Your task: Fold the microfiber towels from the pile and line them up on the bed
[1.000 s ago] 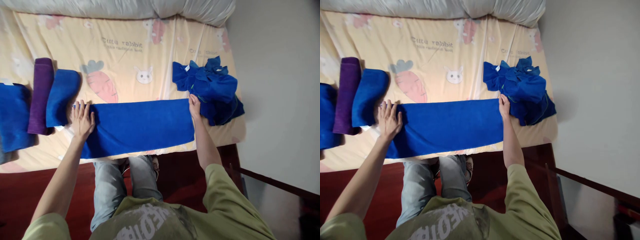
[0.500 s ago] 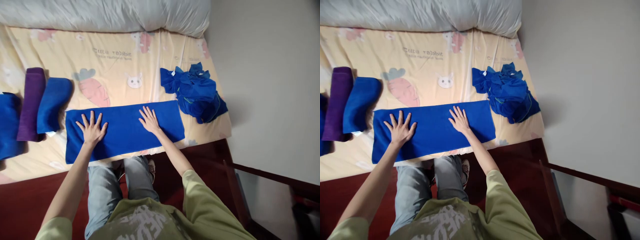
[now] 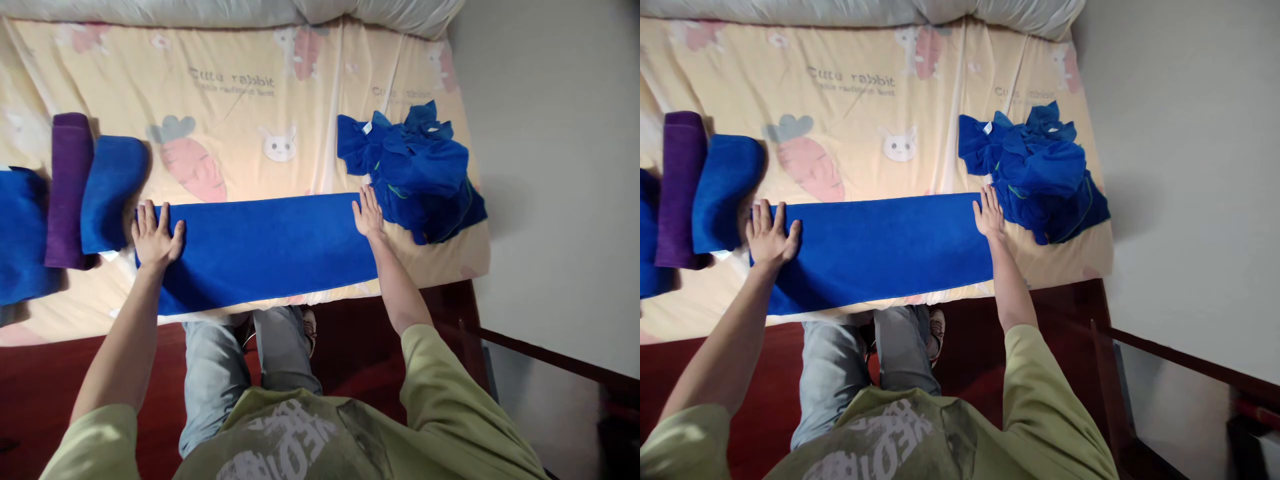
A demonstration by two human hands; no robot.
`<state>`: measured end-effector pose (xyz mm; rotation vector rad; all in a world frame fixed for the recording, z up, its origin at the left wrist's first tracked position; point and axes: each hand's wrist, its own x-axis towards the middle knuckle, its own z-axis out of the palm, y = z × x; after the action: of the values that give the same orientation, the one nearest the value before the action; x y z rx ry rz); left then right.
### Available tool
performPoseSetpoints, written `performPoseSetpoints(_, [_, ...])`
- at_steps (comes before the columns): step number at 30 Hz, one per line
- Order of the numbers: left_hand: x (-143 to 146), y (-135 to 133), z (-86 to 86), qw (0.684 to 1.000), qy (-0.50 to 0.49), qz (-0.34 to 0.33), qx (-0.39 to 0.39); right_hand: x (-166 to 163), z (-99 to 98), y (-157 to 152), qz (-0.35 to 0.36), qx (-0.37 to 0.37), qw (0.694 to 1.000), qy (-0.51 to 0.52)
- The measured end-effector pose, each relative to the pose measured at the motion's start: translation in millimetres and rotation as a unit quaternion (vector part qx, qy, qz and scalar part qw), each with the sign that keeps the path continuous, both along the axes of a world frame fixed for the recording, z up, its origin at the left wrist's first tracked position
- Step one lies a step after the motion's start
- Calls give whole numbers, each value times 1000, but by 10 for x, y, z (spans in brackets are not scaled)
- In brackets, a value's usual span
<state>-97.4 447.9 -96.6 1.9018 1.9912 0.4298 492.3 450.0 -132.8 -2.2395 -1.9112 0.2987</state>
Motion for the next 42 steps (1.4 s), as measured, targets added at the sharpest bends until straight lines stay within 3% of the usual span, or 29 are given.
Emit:
performPoseSetpoints(3, [-8, 2, 9, 999, 29, -8, 21, -122, 91, 8, -9, -14, 1000, -13])
performPoseSetpoints(5, [143, -63, 86, 998, 42, -18, 37, -398, 209, -34, 1, 10, 1000, -22])
performPoseSetpoints(8, [643, -293, 214, 995, 32, -73, 66, -1156, 387, -265, 70, 68, 995, -22])
performPoseSetpoints(10, [1062, -513, 219, 987, 18, -142, 73, -1783, 438, -526, 139, 59, 989, 1])
performPoseSetpoints(14, [1650, -908, -15, 977, -3, -203, 56, -2736, 343, -1022, 198, 2, 979, 41])
performPoseSetpoints(17, [1719, -1029, -191, 978, -6, -203, 54, -2929, 252, -1166, 184, -18, 982, 48])
performPoseSetpoints(21, [1471, -1063, -177, 983, -4, -179, 44, -2736, 270, -1165, 187, -14, 979, 75])
performPoseSetpoints(24, [1121, -1138, -71, 994, 20, -106, 10, -2423, 314, -1188, 157, -22, 982, 104])
performPoseSetpoints(30, [371, -1355, 52, 998, 58, 14, -20, -1320, 269, -1361, 45, -45, 997, 39])
performPoseSetpoints(35, [69, -1481, 49, 996, 79, 46, -13, -474, 179, -1568, -16, -41, 998, -41])
performPoseSetpoints(42, [27, -1530, 19, 995, 57, 79, -22, -335, 46, -1655, -28, -12, 997, -76])
